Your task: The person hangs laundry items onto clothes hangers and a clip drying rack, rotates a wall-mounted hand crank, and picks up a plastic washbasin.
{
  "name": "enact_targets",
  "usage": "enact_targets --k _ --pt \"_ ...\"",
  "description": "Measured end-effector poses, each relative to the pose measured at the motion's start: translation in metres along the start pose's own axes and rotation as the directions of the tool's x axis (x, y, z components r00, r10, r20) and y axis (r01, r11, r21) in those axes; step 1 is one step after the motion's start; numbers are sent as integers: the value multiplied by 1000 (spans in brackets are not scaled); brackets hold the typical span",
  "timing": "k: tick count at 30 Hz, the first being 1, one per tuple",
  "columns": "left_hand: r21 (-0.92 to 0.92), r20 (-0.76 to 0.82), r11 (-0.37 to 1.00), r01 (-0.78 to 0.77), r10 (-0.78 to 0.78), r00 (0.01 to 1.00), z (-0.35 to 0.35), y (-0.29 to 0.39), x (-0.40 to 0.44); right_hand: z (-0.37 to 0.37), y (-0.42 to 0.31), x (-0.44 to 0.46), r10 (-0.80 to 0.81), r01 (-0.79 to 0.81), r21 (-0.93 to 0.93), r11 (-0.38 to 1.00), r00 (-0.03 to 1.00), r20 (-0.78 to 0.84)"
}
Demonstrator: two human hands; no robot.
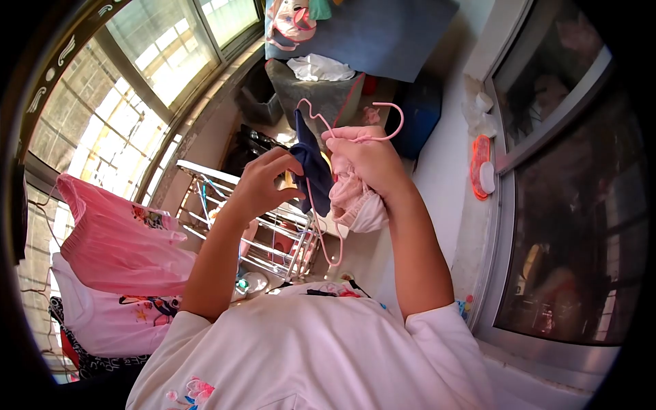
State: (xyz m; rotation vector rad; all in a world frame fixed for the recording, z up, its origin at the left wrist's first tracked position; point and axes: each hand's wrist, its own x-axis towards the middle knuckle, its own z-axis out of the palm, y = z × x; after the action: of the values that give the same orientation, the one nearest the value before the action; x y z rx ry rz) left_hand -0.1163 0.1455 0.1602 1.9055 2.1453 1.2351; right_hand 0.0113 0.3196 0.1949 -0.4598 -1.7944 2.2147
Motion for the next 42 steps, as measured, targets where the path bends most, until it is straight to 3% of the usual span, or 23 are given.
enact_targets --k 3,6,8,10,12,14,16,18,19,21,22,24,26,28,30,31,32,34,36,38,40,42 --pt "74 -134 997 18 -8 991 14 -15 -4 0 -4 1 41 -41 16 999 999 -5" --pt "115 -147 993 -32 49 988 14 -20 1 -2 -6 1 69 -69 3 998 998 -9" --pt "18 -183 1000 25 -21 983 13 -11 5 -2 -3 5 72 -72 -7 997 997 -11" --pt "-475 -32 843 254 -305 952 10 23 16 6 10 15 0 -9 -106 994 997 -82" --pt "-204 -130 979 -14 -13 991 20 62 20 10 12 17 38 -40 -23 999 996 -79" --pt "-155 -134 988 3 -24 991 22 61 16 2 5 17 34 -35 -12 999 999 -27" --pt "-71 -189 981 182 -192 963 26 48 9 -3 4 21 -36 31 -96 995 998 -54" --pt "-111 -267 966 234 -256 929 34 43 6 -1 1 20 35 -27 -91 996 996 85" --pt "-153 -156 957 246 -269 950 37 47 3 2 4 25 -69 78 -157 985 995 66" --pt "-154 100 963 223 -209 973 35 59 -5 0 -4 30 -50 49 -173 984 999 -2" --pt "-158 97 962 221 -207 973 34 58 -9 -1 -7 32 -38 25 -187 982 997 -65" --pt "-371 155 885 282 -240 958 28 49 -17 -1 -4 36 -50 37 -196 980 997 -65" --pt "-321 175 908 269 -222 959 26 47 -20 -3 -1 41 -128 69 -429 901 986 -110" --pt "-256 208 908 332 -283 936 30 48 -23 -2 5 43 -167 80 -457 886 974 -152" --pt "-323 261 871 369 -293 920 23 49 -26 1 1 42 -278 46 -638 768 923 -268" --pt "-576 371 640 508 -349 860 16 49 -27 1 -6 38 -249 27 -642 766 933 -259" --pt "-738 492 316 597 -354 796 9 47 -29 2 -13 31 -249 25 -647 762 934 -257" --pt "-811 197 405 422 -490 849 -10 24 -20 4 -24 19 -89 79 -272 959 996 -23" --pt "-756 -132 589 287 -567 813 -13 -13 -15 8 -31 13 -116 110 -247 963 993 -10" --pt "-521 -324 783 340 -549 770 -12 -18 -11 19 -47 2 -108 116 -211 971 993 50" --pt "-411 -378 875 257 -420 825 -4 -3 -15 25 -54 -1 -145 147 -208 967 989 25" --pt "-100 -555 985 138 -170 814 -1 11 -16 30 -65 -6 -169 170 -281 944 985 28"
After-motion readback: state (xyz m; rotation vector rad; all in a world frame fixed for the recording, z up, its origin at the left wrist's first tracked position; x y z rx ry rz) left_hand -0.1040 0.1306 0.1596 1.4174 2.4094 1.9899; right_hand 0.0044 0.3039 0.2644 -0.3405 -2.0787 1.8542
